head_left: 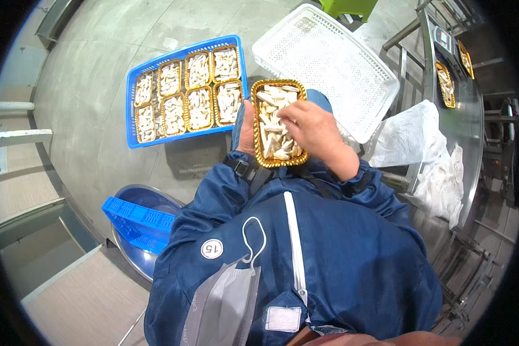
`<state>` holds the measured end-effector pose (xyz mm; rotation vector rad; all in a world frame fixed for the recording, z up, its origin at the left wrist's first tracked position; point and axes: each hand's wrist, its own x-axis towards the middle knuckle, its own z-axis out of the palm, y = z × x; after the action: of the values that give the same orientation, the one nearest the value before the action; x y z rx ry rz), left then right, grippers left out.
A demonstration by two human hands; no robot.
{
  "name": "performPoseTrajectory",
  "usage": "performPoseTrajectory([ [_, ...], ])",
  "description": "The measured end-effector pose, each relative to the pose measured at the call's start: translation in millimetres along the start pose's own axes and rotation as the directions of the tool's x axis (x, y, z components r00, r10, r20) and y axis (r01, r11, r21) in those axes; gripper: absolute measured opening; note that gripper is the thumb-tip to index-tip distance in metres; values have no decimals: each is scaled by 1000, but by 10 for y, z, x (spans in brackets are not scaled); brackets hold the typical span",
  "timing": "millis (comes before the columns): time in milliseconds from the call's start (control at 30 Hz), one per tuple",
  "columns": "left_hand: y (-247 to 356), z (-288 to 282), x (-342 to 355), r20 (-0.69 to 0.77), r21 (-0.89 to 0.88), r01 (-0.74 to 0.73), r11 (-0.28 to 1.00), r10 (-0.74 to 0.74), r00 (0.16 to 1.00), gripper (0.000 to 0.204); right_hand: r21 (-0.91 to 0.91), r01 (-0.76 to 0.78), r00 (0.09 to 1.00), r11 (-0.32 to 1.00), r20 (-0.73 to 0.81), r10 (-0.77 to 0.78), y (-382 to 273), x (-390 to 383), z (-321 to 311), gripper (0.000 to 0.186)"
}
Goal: Arranging sliced food items into small gold trays and organizing them in a larger blue basket.
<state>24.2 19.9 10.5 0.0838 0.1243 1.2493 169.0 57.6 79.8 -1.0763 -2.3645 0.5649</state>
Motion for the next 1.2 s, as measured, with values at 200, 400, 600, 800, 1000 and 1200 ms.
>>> performPoseTrajectory([
  [200,-16,-57,8,-83,73,-4,997,10,996,79,-104,21,999,994,-32,-24,109,132,12,10],
  [400,2,-100,-7,-34,44,19,999,-18,999,76,-9,66,998,998,-22,-66,135,172,11,11],
  [600,-12,-9,-28,-71,69,3,998,2,997,76,-89,28,998,996,-56,-33,131,273,35,11],
  [800,18,-15,-15,-83,60,36,998,-31,996,78,-130,-7,1000,991,-28,3,188,313,61,9],
  [1000,48,-11,61,-37,52,30,998,-28,999,79,-45,63,994,997,-91,-67,182,372,-18,10],
  [1200,55,15,-13,-162,101,51,994,-35,986,73,-170,82,996,982,58,-73,72,306,145,20],
])
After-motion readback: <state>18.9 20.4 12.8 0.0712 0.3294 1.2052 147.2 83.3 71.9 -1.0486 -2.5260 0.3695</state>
